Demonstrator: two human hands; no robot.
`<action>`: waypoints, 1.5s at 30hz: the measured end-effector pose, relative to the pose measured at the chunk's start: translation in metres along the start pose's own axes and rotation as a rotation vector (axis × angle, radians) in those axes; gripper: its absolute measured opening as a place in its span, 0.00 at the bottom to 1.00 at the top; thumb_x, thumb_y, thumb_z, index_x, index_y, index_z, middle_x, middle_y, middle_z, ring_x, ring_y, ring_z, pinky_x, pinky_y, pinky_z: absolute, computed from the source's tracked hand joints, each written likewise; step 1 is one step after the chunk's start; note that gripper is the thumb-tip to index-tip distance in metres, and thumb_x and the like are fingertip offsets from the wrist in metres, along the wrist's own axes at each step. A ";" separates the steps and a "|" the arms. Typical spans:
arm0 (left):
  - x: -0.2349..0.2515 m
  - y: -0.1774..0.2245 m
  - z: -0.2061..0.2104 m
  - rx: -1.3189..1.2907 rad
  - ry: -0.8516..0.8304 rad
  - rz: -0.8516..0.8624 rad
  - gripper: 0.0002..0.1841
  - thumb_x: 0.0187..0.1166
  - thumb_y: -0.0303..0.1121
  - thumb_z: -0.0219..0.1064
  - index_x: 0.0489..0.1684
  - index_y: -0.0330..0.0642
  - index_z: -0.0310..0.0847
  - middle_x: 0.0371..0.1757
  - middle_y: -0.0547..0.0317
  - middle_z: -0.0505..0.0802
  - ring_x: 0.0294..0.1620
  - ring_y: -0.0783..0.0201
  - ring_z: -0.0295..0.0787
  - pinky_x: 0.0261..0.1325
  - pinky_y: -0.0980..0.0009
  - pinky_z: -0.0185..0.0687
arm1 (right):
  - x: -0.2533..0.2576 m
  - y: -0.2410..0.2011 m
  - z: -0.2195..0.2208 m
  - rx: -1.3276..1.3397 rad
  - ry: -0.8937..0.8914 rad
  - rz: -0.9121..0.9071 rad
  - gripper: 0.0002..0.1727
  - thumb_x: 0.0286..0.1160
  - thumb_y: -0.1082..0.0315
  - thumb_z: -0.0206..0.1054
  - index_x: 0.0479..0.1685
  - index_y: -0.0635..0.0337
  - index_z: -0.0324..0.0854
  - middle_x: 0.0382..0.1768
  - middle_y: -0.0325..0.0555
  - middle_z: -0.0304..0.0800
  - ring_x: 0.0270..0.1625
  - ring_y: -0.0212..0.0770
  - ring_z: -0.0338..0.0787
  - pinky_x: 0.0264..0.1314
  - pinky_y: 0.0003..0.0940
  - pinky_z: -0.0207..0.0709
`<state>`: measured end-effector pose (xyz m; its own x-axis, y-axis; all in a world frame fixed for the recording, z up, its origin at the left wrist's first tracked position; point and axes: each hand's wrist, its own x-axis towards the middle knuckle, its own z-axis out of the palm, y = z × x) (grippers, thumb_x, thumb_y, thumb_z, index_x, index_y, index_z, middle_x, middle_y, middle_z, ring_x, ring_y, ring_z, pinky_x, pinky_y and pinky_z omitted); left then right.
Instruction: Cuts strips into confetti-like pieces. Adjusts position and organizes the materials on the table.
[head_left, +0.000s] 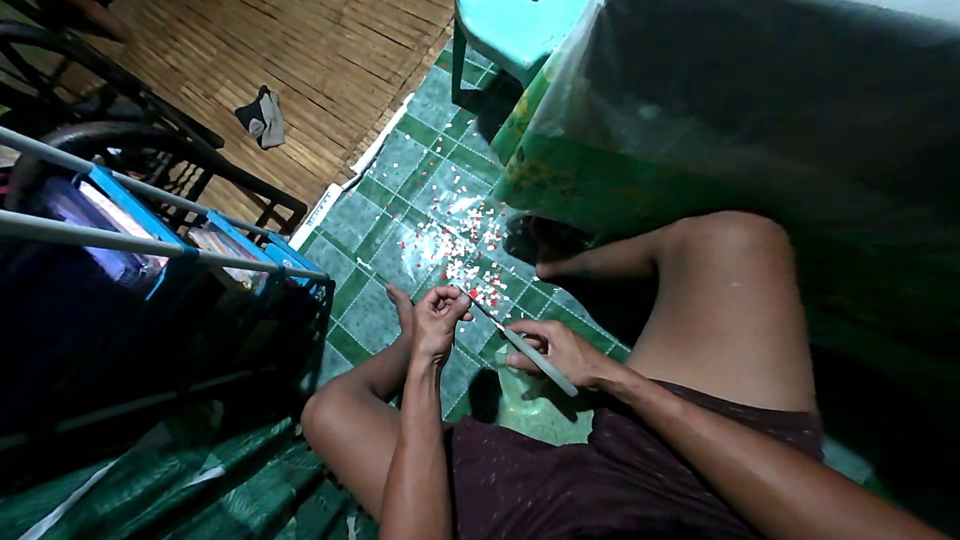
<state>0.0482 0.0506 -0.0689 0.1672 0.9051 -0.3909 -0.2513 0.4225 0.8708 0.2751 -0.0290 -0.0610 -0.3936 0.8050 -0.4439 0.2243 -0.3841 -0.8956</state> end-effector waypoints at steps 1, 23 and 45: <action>0.000 0.000 0.000 0.000 0.001 0.003 0.09 0.71 0.18 0.75 0.43 0.31 0.82 0.34 0.48 0.91 0.31 0.61 0.90 0.41 0.67 0.91 | 0.000 0.000 0.000 0.029 -0.006 0.000 0.35 0.68 0.37 0.76 0.67 0.52 0.82 0.23 0.34 0.84 0.22 0.30 0.85 0.29 0.30 0.85; 0.000 0.002 0.001 0.026 -0.017 0.018 0.07 0.76 0.21 0.72 0.48 0.30 0.84 0.37 0.48 0.92 0.33 0.61 0.91 0.44 0.65 0.92 | -0.002 -0.004 0.002 0.042 0.062 0.028 0.35 0.64 0.37 0.78 0.65 0.52 0.85 0.22 0.33 0.85 0.20 0.29 0.83 0.27 0.28 0.83; -0.001 0.007 -0.007 0.033 -0.086 -0.105 0.07 0.82 0.26 0.66 0.38 0.32 0.88 0.31 0.52 0.90 0.26 0.70 0.83 0.30 0.77 0.80 | -0.002 -0.005 -0.003 -0.034 0.136 -0.027 0.39 0.60 0.34 0.79 0.66 0.52 0.86 0.18 0.29 0.79 0.18 0.26 0.77 0.25 0.26 0.78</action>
<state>0.0395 0.0529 -0.0642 0.2725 0.8480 -0.4546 -0.1964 0.5116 0.8365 0.2777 -0.0273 -0.0551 -0.2757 0.8695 -0.4098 0.2461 -0.3482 -0.9045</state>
